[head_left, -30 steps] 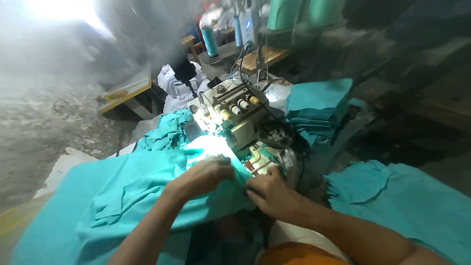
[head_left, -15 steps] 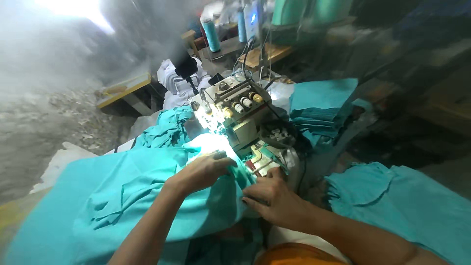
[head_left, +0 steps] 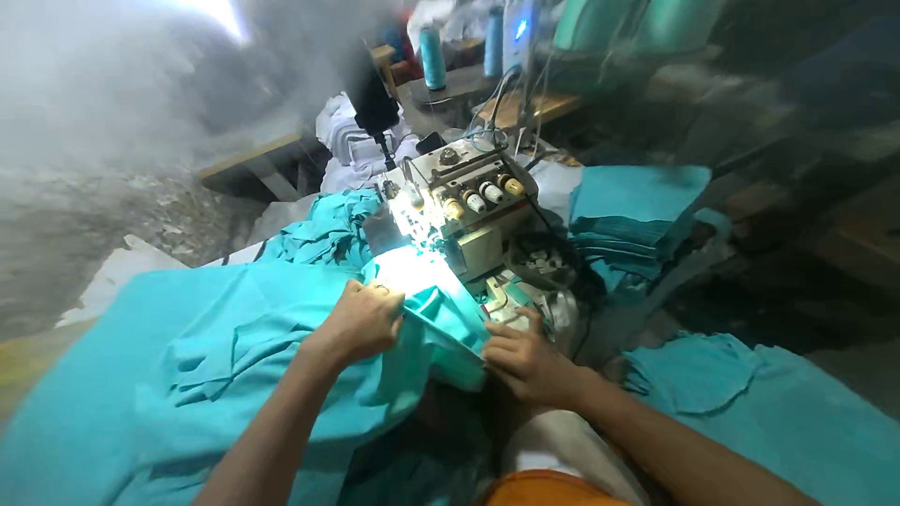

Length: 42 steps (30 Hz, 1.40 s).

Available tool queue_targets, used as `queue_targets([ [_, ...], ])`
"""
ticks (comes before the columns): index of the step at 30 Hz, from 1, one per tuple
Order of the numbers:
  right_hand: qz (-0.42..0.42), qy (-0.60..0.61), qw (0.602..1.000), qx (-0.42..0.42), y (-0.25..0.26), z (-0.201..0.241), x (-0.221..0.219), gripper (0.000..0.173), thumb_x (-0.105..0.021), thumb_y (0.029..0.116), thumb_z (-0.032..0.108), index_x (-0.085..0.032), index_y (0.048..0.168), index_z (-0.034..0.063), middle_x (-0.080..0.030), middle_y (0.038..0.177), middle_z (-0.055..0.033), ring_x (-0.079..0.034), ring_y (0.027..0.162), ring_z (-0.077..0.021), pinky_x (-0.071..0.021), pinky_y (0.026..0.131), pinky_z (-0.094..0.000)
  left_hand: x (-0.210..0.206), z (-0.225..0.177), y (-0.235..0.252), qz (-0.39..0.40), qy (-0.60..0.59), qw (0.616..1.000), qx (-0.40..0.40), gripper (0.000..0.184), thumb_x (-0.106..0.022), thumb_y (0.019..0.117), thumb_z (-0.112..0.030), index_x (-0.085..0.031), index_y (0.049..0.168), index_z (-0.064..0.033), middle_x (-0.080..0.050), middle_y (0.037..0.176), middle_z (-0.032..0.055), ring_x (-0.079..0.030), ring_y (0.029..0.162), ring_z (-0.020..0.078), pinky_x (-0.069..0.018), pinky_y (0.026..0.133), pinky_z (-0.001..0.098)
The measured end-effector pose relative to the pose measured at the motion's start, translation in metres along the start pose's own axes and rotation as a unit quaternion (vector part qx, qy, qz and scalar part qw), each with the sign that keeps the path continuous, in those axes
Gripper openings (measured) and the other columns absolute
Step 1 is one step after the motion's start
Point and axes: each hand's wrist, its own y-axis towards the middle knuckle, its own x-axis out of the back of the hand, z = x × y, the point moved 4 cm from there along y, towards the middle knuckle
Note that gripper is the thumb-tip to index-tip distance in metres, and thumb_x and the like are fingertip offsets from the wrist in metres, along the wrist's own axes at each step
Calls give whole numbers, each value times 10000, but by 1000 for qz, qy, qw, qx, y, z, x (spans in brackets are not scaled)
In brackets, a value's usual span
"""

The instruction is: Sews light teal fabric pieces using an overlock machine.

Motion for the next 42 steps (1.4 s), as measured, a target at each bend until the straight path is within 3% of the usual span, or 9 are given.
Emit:
queue_targets([
  [11, -40, 20, 998, -48, -8, 9, -6, 243, -538, 993, 231, -710, 857, 126, -743, 873, -9, -606, 1284, -285, -202, 1108, -723, -1, 17, 12, 10, 31, 999, 9, 283, -536, 1031, -120, -674, 1258, -23, -644, 1307, 210, -557, 1280, 391, -309, 1048, 640],
  [16, -58, 144, 985, -81, 14, -7, -15, 239, -567, 979, 158, -687, 829, 16, -702, 803, -100, -680, 1029, -289, -354, 1001, -575, 7, 48, 33, -100, 83, 991, -25, 203, -637, 996, -94, -734, 1158, -20, -675, 1267, 187, -614, 1197, 421, -364, 972, 718],
  [21, -68, 213, 968, -113, 52, -27, -18, 275, -540, 996, 129, -680, 855, -61, -680, 847, -166, -663, 903, -278, -406, 899, -550, 59, 81, 37, -200, 55, 976, -63, 70, -734, 886, -20, -758, 914, 39, -623, 1194, 336, -533, 1183, 590, -286, 971, 820],
  [24, -53, 258, 955, -135, 70, -35, -17, 313, -503, 1016, 129, -683, 886, -92, -663, 867, -173, -633, 909, -249, -382, 919, -523, 102, 78, 6, -251, -66, 956, -138, 152, -700, 777, -104, -706, 702, 28, -596, 1190, 288, -519, 1163, 474, -364, 919, 686],
  [26, -46, 281, 947, -147, 79, -38, -16, 310, -495, 1012, 125, -694, 927, -97, -668, 901, -173, -625, 934, -234, -378, 940, -515, 115, 65, -13, -241, -170, 934, -200, 285, -607, 816, -324, -635, 585, -159, -650, 1103, -25, -581, 1095, 83, -486, 909, 267],
  [28, -39, 291, 943, -159, 81, -38, -15, 308, -504, 1016, 129, -707, 976, -99, -678, 929, -168, -626, 943, -213, -390, 964, -497, 108, 52, -13, -186, -260, 910, -263, 351, -568, 899, -399, -646, 601, -231, -693, 946, -155, -617, 976, -24, -500, 840, 153],
  [33, -54, 276, 949, -145, 75, -40, -19, 302, -550, 1012, 153, -710, 970, -100, -701, 952, -186, -654, 951, -234, -394, 943, -528, 66, 38, 17, -200, -127, 938, -252, 297, -554, 867, -161, -579, 586, -67, -540, 619, -26, -568, 683, 64, -471, 697, 287],
  [37, -44, 282, 946, -157, 73, -37, -16, 302, -536, 1012, 137, -711, 971, -106, -707, 996, -201, -649, 993, -240, -372, 969, -527, 44, 14, 28, -171, -148, 931, -286, 346, -546, 890, -159, -531, 553, -82, -484, 580, -49, -488, 600, 3, -388, 587, 192],
  [42, -36, 279, 947, -154, 74, -35, -16, 314, -523, 1023, 144, -720, 986, -97, -717, 1020, -204, -656, 1019, -241, -362, 980, -535, 31, -9, 40, -75, -119, 968, -207, 435, -521, 979, -166, -520, 570, -17, -484, 589, 52, -493, 584, 146, -374, 551, 329],
])
